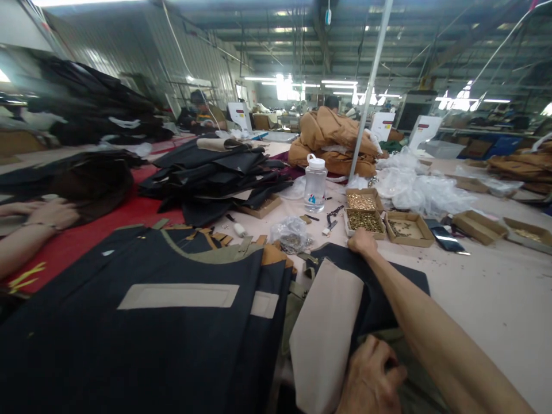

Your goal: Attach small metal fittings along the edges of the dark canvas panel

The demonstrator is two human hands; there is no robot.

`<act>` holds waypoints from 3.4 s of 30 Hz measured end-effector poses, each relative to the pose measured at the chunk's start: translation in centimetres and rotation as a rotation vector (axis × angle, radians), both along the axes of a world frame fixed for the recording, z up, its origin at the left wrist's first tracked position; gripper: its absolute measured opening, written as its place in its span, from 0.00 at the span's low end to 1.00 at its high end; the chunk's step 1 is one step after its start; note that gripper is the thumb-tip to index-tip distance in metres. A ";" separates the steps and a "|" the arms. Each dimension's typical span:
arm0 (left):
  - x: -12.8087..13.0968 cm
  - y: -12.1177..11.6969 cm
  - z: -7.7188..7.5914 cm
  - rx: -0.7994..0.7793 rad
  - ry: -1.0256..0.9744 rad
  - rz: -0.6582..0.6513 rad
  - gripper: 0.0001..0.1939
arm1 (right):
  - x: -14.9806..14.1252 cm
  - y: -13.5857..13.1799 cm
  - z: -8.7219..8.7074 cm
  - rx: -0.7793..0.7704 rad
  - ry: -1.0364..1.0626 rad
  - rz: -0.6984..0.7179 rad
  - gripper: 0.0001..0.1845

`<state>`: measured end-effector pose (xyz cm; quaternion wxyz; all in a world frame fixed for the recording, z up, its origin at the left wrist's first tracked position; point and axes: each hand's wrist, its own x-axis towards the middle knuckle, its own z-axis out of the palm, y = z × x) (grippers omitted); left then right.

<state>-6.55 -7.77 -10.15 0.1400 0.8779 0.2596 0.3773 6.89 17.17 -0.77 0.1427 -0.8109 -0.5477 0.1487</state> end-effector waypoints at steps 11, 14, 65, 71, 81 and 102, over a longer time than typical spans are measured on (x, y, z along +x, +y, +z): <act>-1.1 -0.3 2.2 -0.197 -0.037 -0.063 0.16 | 2.6 -7.3 4.3 0.398 0.274 0.121 0.19; -1.4 -0.7 4.5 -0.343 -0.170 -0.083 0.23 | 4.1 -14.8 4.6 0.582 0.595 0.119 0.21; -1.3 0.5 6.6 -0.940 -0.351 -0.142 0.11 | 0.9 -32.4 -4.5 0.522 1.242 -0.258 0.26; -0.5 0.6 6.6 -0.962 -0.386 -0.059 0.10 | 0.8 -32.6 -4.1 0.560 1.275 -0.214 0.27; -0.8 1.3 6.6 -1.000 -0.288 -0.112 0.11 | 0.5 -32.1 -4.7 0.681 0.904 -0.235 0.19; 0.2 1.2 5.5 -1.077 -0.663 0.047 0.13 | 0.4 -30.9 -5.4 0.531 0.149 0.112 0.12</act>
